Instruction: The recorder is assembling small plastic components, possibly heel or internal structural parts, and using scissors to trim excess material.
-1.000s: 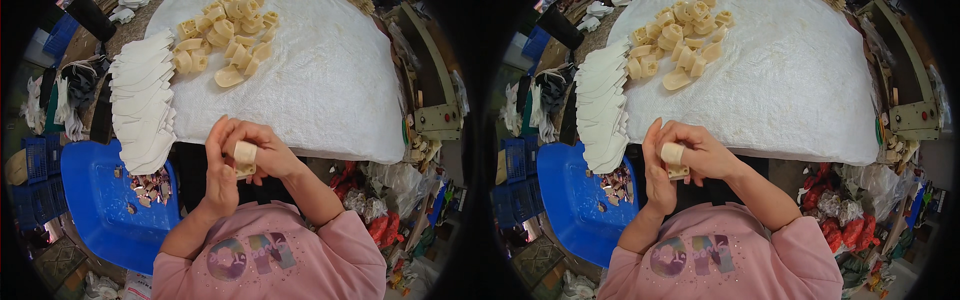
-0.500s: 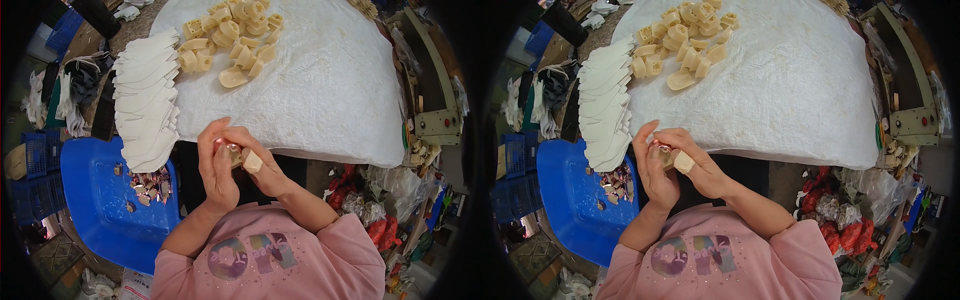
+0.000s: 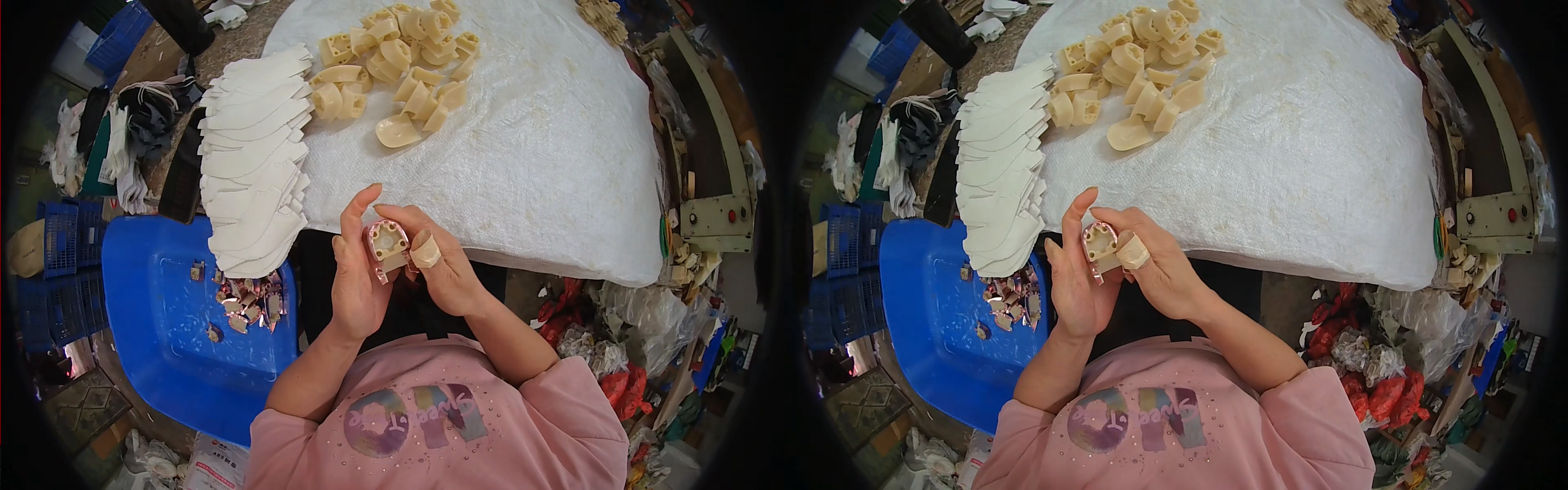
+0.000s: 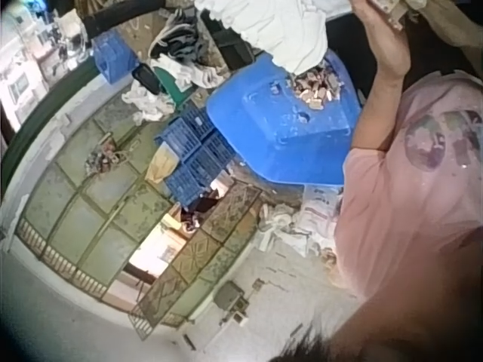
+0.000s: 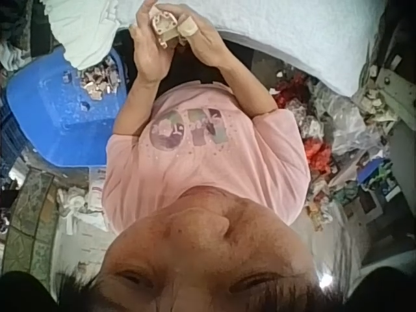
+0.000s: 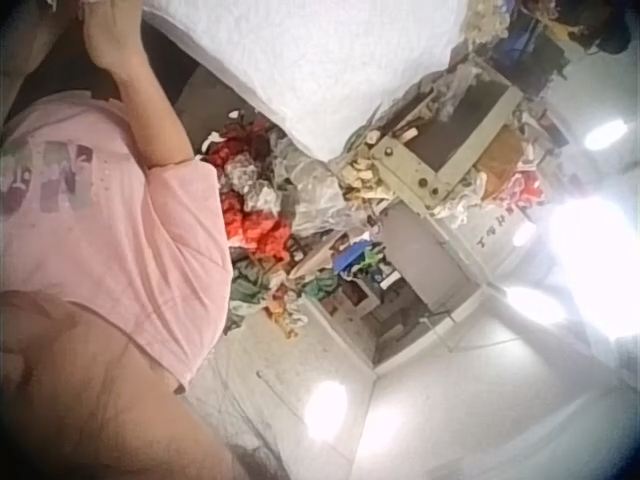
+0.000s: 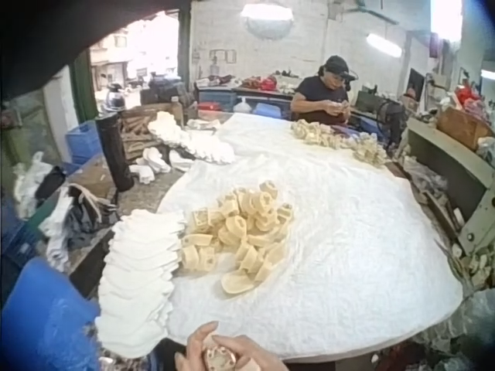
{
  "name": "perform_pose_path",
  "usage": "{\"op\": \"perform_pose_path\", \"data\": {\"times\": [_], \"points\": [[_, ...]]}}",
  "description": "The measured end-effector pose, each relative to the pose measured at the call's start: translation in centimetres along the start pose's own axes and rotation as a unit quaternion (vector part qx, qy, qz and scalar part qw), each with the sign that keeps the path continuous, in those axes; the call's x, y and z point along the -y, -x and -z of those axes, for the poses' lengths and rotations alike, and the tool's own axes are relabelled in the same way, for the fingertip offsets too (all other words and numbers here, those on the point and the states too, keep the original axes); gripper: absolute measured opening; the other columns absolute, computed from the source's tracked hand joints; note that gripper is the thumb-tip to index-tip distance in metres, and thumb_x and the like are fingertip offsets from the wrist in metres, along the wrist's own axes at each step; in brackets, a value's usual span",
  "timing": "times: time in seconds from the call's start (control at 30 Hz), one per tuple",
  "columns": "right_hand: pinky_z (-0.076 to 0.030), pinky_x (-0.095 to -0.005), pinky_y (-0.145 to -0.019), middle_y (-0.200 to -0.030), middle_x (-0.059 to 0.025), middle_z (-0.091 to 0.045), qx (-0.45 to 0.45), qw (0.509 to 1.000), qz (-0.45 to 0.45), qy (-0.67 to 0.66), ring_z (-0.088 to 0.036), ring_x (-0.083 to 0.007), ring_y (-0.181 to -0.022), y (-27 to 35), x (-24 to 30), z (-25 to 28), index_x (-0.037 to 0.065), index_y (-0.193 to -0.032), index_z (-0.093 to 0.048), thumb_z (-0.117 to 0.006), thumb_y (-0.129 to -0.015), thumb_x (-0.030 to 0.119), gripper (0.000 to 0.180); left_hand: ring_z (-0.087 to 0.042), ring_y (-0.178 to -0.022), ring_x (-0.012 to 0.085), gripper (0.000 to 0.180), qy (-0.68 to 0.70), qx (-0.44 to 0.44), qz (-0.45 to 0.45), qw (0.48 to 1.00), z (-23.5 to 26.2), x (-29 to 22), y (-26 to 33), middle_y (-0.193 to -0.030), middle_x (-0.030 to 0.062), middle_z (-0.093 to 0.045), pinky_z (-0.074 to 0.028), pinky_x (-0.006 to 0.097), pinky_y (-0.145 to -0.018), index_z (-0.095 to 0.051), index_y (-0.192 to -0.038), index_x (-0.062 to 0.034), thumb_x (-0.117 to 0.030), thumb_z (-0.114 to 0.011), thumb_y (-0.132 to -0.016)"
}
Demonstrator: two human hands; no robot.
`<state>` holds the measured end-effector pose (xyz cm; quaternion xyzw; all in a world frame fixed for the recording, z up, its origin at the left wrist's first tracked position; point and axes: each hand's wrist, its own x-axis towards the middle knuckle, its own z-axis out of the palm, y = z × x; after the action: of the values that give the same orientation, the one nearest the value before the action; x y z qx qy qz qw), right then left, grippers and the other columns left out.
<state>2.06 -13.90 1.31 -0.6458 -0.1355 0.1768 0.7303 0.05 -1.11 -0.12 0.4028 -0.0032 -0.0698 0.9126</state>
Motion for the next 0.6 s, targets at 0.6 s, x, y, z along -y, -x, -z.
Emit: {"op": "perform_pose_path", "data": {"times": [0.6], "points": [[-0.047,-0.0248,-0.06,-0.085,-0.0053,-0.055,0.034,0.993,-0.034,-0.11,-0.055,-0.0093,-0.07,-0.2,0.7,2.0,0.0,-0.093,-0.053,-0.055,-0.089,0.01,0.011,-0.048,-0.071,0.0087,0.059,-0.329,0.046,-0.101,0.938,-1.4,-0.4,0.4,-0.091,0.0082,-0.051,-0.039,0.02,-0.06,-0.024,-0.132,0.0022,-0.043,-0.035,-0.096]]}}
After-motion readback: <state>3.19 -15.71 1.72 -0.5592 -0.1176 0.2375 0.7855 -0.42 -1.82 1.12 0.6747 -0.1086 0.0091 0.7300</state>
